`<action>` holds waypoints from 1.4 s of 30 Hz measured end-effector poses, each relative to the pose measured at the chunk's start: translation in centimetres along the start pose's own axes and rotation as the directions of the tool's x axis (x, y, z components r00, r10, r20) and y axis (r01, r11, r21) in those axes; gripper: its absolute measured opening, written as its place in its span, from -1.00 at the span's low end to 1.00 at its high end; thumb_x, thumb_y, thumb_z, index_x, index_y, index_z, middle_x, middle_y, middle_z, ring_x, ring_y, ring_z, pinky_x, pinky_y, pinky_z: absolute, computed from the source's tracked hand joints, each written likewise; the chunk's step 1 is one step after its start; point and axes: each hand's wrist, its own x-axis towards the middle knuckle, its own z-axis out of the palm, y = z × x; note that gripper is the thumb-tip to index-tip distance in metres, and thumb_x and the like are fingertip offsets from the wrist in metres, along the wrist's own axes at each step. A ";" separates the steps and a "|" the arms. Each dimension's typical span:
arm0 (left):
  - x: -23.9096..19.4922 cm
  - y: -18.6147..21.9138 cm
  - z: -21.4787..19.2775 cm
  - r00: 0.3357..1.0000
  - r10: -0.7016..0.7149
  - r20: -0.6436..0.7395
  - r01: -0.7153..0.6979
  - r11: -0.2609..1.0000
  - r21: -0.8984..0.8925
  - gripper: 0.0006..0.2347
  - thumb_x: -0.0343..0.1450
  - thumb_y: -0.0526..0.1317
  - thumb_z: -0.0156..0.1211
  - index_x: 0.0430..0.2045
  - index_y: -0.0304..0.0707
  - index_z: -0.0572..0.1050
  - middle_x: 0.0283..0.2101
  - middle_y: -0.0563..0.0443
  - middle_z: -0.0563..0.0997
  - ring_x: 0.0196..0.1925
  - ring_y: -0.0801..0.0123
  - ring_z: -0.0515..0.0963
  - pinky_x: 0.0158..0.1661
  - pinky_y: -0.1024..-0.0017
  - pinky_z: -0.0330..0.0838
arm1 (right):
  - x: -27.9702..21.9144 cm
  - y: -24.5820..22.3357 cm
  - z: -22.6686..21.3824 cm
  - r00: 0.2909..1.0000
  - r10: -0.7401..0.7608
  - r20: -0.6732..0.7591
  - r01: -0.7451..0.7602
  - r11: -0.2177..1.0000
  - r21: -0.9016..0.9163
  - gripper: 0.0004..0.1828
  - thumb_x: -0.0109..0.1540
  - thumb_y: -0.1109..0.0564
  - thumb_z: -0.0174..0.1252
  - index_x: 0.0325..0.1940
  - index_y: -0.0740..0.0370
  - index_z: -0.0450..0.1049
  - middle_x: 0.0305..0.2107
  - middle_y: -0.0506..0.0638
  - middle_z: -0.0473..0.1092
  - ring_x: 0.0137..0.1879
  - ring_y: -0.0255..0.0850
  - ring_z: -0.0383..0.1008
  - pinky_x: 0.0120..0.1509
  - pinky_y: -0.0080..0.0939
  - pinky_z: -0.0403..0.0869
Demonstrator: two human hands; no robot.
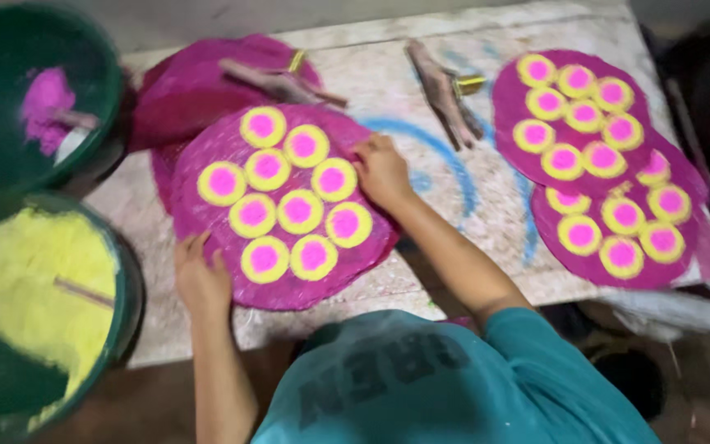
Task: The person scoops yellow dough from a green bucket and presses it into a circular mold, then stamps the mold onto a pink glittery surface to form yellow rings. The person repeats this process to create multiple yellow dough circles arranged on the pink surface.
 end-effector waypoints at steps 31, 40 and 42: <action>4.1 -5.4 0.1 0.973 -0.013 0.229 0.018 1.000 -0.021 -0.62 0.32 -0.14 0.40 -0.03 -0.25 0.52 0.00 -0.28 0.48 0.06 -0.18 0.47 0.05 0.03 0.36 | -5.7 2.7 0.2 0.944 0.330 0.019 -0.331 0.944 0.019 -0.82 0.26 0.16 0.31 -0.12 0.30 0.56 -0.29 0.25 0.54 -0.14 0.17 0.58 -0.09 0.06 0.49; 7.8 -5.9 2.4 0.994 -0.006 0.111 0.023 0.988 -0.150 -0.73 0.34 -0.17 0.37 -0.15 -0.19 0.50 -0.03 -0.17 0.49 0.03 -0.10 0.52 0.00 0.05 0.41 | -7.7 -2.4 -0.3 0.923 0.361 -0.137 -0.380 0.911 -0.160 -0.79 0.28 0.14 0.35 -0.13 0.34 0.55 -0.37 0.33 0.49 -0.22 0.28 0.53 -0.17 0.15 0.46; 8.1 -5.9 2.8 0.999 0.049 0.024 -0.044 0.984 -0.171 -0.80 0.36 -0.22 0.35 -0.22 -0.19 0.50 -0.12 -0.17 0.52 -0.07 -0.09 0.55 -0.09 0.06 0.43 | -7.3 -3.2 -0.6 0.923 0.340 -0.181 -0.371 0.910 -0.184 -0.81 0.30 0.14 0.34 -0.15 0.34 0.55 -0.38 0.34 0.49 -0.23 0.30 0.52 -0.18 0.18 0.45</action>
